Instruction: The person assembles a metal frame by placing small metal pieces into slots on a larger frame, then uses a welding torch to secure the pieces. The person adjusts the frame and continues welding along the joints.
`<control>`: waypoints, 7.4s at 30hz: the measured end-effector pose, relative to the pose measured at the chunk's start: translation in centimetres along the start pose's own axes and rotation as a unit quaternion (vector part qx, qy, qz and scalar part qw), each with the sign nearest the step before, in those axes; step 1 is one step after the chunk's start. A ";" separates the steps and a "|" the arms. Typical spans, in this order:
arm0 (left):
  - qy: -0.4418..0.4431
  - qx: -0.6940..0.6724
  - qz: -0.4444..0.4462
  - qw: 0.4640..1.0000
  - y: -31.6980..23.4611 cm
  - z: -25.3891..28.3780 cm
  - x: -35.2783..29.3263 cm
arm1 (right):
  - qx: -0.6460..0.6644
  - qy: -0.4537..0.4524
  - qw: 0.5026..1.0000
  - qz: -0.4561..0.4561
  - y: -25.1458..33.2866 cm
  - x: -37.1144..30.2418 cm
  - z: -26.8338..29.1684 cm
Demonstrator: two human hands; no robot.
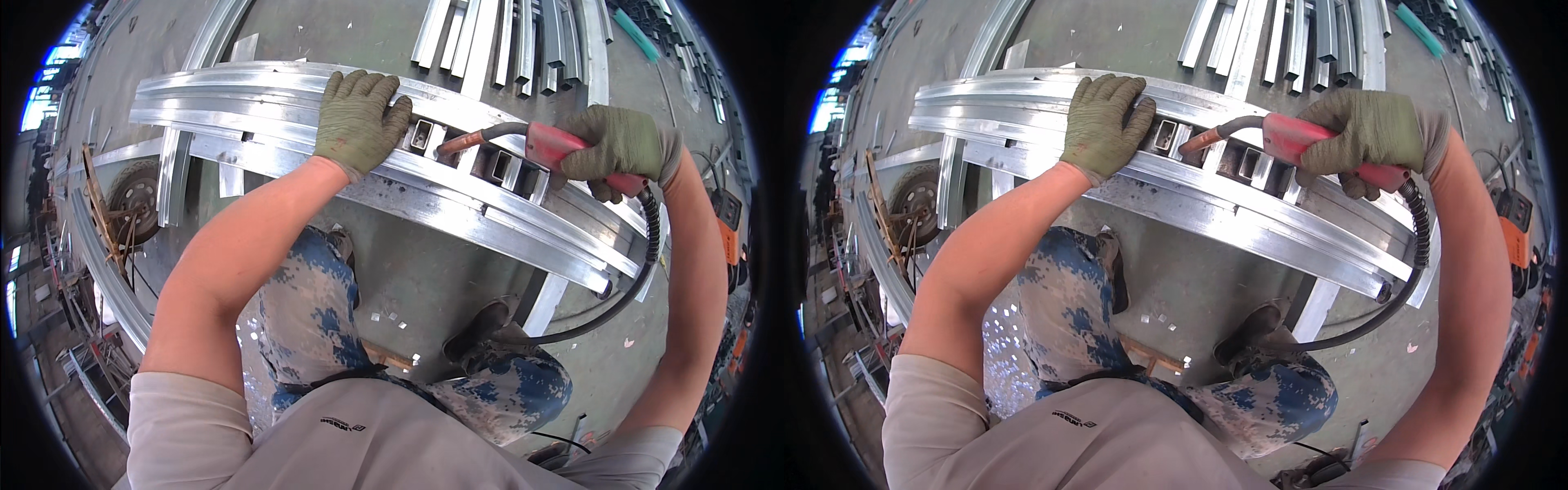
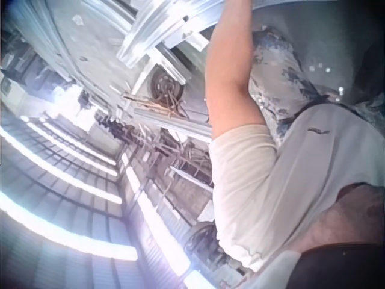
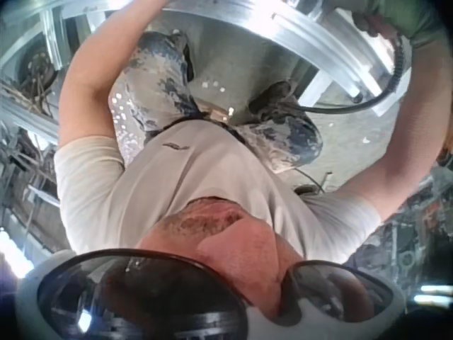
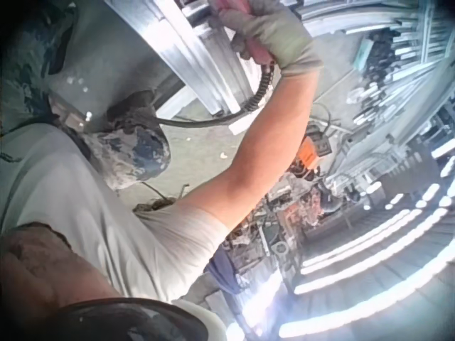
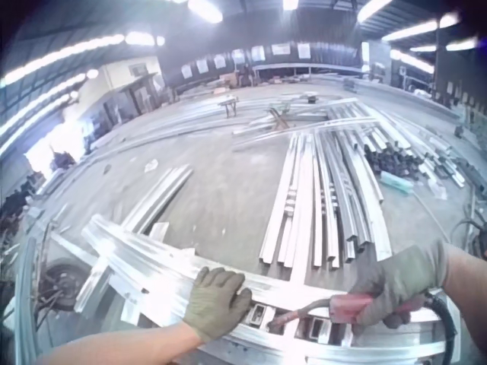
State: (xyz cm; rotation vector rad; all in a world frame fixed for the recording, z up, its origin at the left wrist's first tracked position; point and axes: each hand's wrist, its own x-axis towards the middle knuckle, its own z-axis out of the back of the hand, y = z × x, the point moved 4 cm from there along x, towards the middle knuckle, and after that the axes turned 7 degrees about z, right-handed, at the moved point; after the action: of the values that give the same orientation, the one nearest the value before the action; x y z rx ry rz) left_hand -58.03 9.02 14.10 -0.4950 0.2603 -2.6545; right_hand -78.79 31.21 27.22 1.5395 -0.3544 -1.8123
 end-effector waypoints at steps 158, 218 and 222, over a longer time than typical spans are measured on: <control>0.042 -0.037 -0.045 0.997 -0.1 1.3 -0.4 | 0.021 -0.003 0.998 -0.054 -7.0 -5.8 1.6; 0.025 -0.016 -0.064 0.998 0.4 1.6 -0.9 | 0.011 -0.027 0.993 -0.112 -10.0 -8.2 1.5; 0.041 -0.011 -0.039 0.998 0.8 1.9 -1.3 | 0.029 0.014 0.995 -0.090 -9.9 -7.0 2.0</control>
State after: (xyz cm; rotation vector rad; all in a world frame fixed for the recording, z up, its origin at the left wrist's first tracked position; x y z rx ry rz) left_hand -55.95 8.65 15.23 -0.4106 0.3022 -2.7550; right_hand -83.92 42.36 26.69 1.6809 -0.2643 -1.9302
